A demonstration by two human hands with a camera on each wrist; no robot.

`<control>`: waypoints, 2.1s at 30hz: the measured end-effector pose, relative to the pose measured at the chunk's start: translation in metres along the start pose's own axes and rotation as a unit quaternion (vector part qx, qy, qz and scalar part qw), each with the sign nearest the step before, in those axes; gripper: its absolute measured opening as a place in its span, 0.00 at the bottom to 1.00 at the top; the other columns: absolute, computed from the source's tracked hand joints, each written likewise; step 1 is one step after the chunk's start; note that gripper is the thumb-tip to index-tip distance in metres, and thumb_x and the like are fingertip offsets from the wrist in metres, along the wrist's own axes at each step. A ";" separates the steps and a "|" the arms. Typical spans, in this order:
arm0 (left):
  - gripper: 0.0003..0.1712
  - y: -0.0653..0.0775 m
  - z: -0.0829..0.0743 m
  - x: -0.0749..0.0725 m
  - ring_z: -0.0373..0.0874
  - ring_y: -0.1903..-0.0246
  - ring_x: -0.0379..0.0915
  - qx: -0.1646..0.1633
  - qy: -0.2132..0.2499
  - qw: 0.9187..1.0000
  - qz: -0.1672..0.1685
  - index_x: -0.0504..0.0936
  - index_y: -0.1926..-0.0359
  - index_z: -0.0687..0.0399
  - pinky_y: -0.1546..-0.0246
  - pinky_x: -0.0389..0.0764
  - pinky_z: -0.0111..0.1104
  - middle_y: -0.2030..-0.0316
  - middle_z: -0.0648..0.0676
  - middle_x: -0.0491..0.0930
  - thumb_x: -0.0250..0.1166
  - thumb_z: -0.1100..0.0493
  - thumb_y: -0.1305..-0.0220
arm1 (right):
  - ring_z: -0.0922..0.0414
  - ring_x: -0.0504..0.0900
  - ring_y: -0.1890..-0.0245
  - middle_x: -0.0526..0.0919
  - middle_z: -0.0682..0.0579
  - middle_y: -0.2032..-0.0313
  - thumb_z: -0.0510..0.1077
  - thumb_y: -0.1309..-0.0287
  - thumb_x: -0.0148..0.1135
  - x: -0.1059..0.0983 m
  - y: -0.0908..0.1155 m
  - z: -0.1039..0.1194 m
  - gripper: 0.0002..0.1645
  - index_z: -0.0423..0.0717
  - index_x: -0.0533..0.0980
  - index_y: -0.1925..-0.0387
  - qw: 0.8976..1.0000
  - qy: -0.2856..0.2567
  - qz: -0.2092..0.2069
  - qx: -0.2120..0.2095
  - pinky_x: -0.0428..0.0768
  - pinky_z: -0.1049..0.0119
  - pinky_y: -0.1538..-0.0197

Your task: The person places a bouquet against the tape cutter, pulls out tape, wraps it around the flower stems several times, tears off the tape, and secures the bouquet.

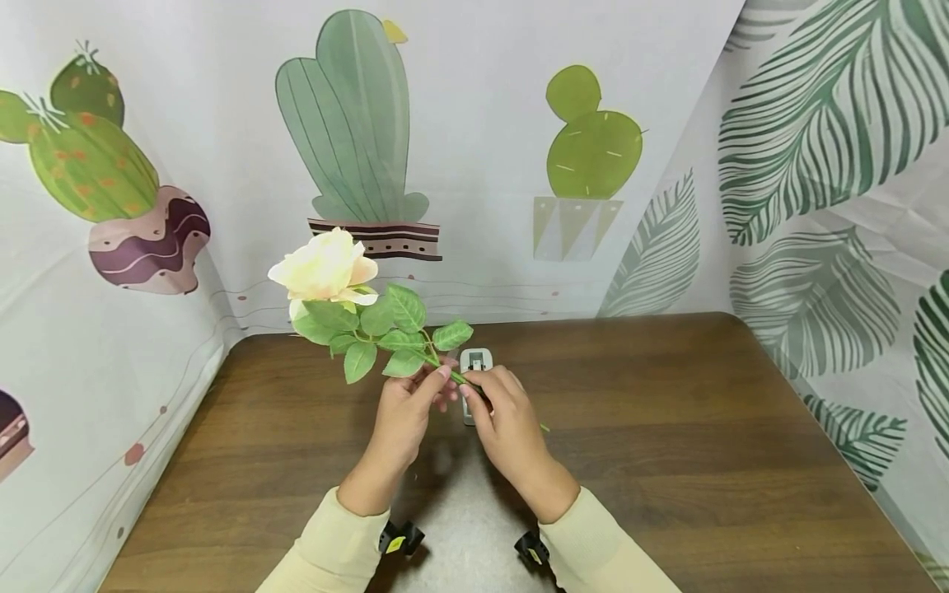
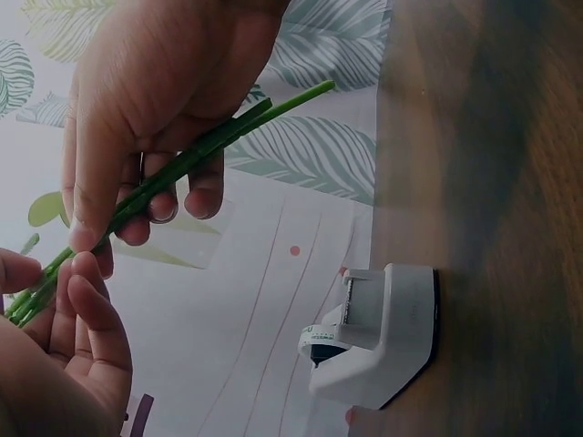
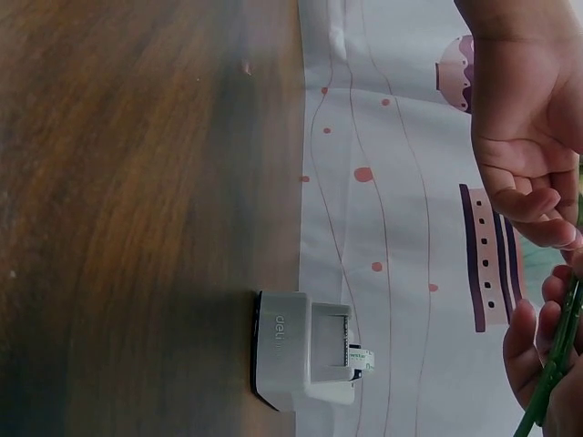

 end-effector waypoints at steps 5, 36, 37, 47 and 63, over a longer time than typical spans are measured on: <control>0.12 0.000 0.001 0.000 0.41 0.73 0.76 -0.004 -0.014 1.000 0.000 0.80 0.50 0.69 0.74 0.74 0.25 0.71 0.53 0.78 0.60 0.64 0.29 | 0.58 0.79 0.63 0.81 0.51 0.62 0.36 0.36 0.65 0.000 0.000 0.000 0.10 0.43 0.81 0.53 1.000 0.002 -0.001 0.003 0.77 0.68 0.59; 0.15 -0.001 0.006 -0.001 0.39 0.75 0.75 -0.029 -0.064 0.997 -0.023 0.83 0.49 0.67 0.72 0.76 0.27 0.72 0.58 0.81 0.61 0.60 0.28 | 0.56 0.81 0.61 0.80 0.51 0.61 0.37 0.39 0.69 0.001 0.001 -0.001 0.10 0.44 0.82 0.55 1.000 0.013 -0.012 0.015 0.81 0.64 0.58; 0.15 -0.001 0.007 -0.001 0.39 0.75 0.75 -0.031 -0.062 0.997 -0.026 0.83 0.49 0.67 0.72 0.76 0.27 0.72 0.58 0.81 0.61 0.60 0.28 | 0.56 0.81 0.60 0.80 0.51 0.61 0.37 0.39 0.69 0.001 0.001 -0.001 0.10 0.44 0.82 0.55 1.000 0.012 -0.012 0.016 0.81 0.64 0.57; 0.16 -0.001 0.007 -0.001 0.35 0.73 0.76 -0.033 -0.044 0.998 -0.026 0.80 0.48 0.74 0.72 0.75 0.25 0.67 0.65 0.81 0.60 0.63 0.28 | 0.56 0.82 0.61 0.80 0.50 0.61 0.37 0.40 0.70 0.001 0.000 0.000 0.10 0.44 0.82 0.56 1.000 0.012 -0.019 0.013 0.82 0.63 0.58; 0.18 -0.001 0.004 -0.004 0.37 0.78 0.71 -0.013 -0.095 0.995 -0.024 0.84 0.52 0.69 0.74 0.76 0.27 0.74 0.60 0.79 0.63 0.56 0.28 | 0.59 0.79 0.63 0.80 0.51 0.61 0.36 0.37 0.67 0.002 0.002 -0.002 0.09 0.44 0.80 0.55 1.000 -0.005 -0.003 0.019 0.81 0.66 0.61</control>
Point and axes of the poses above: each hand's wrist, its own y-axis away from the middle knuckle, its own x-axis out of the palm, z = x × y, the point moved 3 cm from there along -y, towards the middle knuckle
